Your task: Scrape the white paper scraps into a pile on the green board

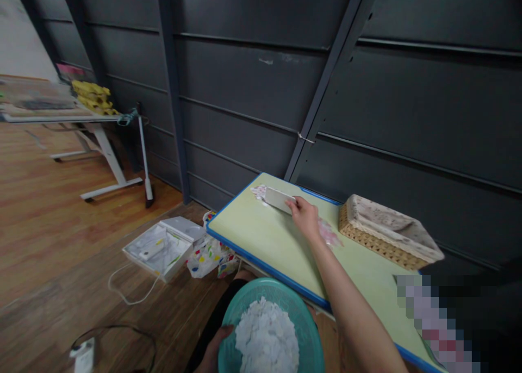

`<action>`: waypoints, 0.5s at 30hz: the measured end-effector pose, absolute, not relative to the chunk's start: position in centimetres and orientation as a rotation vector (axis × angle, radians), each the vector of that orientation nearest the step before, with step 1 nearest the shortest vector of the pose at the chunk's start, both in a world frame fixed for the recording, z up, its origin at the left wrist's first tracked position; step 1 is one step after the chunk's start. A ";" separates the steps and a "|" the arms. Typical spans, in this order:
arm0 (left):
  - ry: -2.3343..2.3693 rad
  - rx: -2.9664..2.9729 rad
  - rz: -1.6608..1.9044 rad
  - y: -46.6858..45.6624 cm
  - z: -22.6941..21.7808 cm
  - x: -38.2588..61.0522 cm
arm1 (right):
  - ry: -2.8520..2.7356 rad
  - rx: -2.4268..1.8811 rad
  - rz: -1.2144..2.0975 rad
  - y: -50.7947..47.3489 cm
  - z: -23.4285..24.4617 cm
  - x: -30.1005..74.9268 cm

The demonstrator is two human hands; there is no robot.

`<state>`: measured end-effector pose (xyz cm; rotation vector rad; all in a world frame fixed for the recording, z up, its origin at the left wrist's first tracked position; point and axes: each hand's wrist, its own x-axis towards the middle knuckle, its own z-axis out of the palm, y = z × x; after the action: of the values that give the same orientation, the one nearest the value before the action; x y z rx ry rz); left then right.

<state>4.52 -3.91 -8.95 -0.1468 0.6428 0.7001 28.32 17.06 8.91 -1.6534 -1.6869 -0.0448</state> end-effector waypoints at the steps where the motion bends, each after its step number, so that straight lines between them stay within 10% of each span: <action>1: 0.642 -0.153 0.704 -3.9 -9.1 4.5 | -1.699 -1.647 -0.036 17.1 8.9 28.4; 15: 0.702 -0.127 0.715 -3.8 -10.4 4.8 | -1.740 -1.692 -0.142 17.7 10.3 29.3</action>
<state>4.79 -3.84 -10.36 -0.1267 0.7020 0.7149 29.32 17.71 10.34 -1.6915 -1.7397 -0.1420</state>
